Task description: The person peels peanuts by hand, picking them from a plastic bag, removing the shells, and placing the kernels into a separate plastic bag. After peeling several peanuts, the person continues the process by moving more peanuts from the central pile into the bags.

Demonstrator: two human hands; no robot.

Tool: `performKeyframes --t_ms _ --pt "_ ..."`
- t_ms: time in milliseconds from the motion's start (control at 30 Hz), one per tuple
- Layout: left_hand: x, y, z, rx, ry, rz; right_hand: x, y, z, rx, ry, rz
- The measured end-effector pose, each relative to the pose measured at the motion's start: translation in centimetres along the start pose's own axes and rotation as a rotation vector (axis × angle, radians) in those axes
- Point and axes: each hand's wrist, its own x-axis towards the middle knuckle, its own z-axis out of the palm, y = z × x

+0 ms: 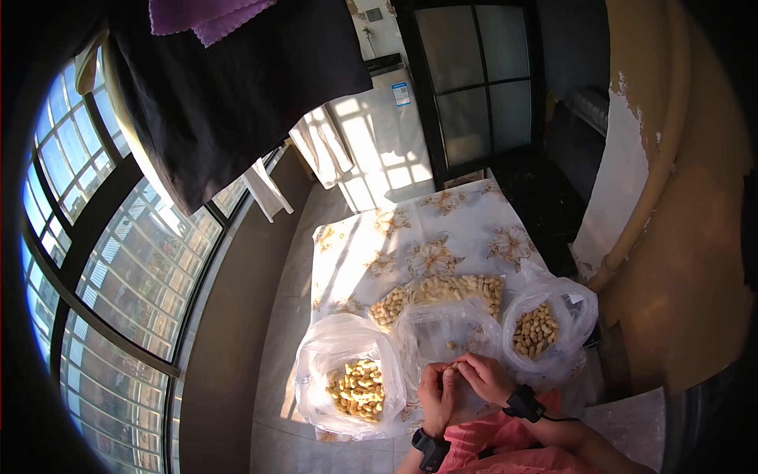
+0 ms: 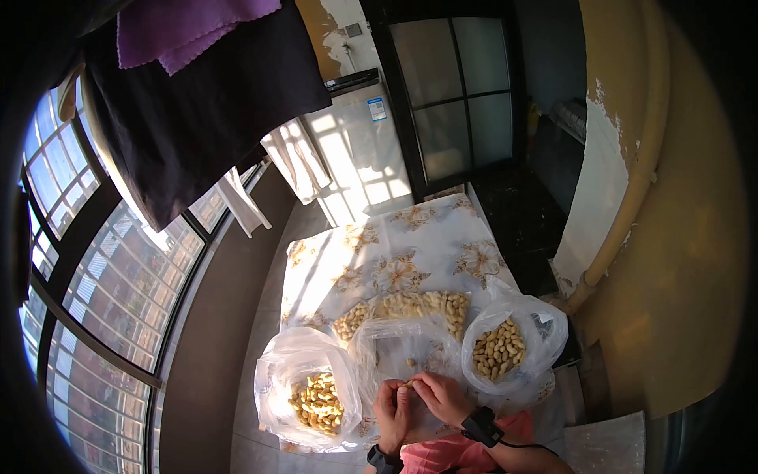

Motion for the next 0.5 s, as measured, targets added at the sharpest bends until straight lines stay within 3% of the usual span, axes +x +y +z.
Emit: performKeyframes --t_ms 500 --pt "0.01 -0.11 0.02 -0.010 -0.010 -0.015 0.00 -0.16 -0.06 -0.014 0.000 0.006"
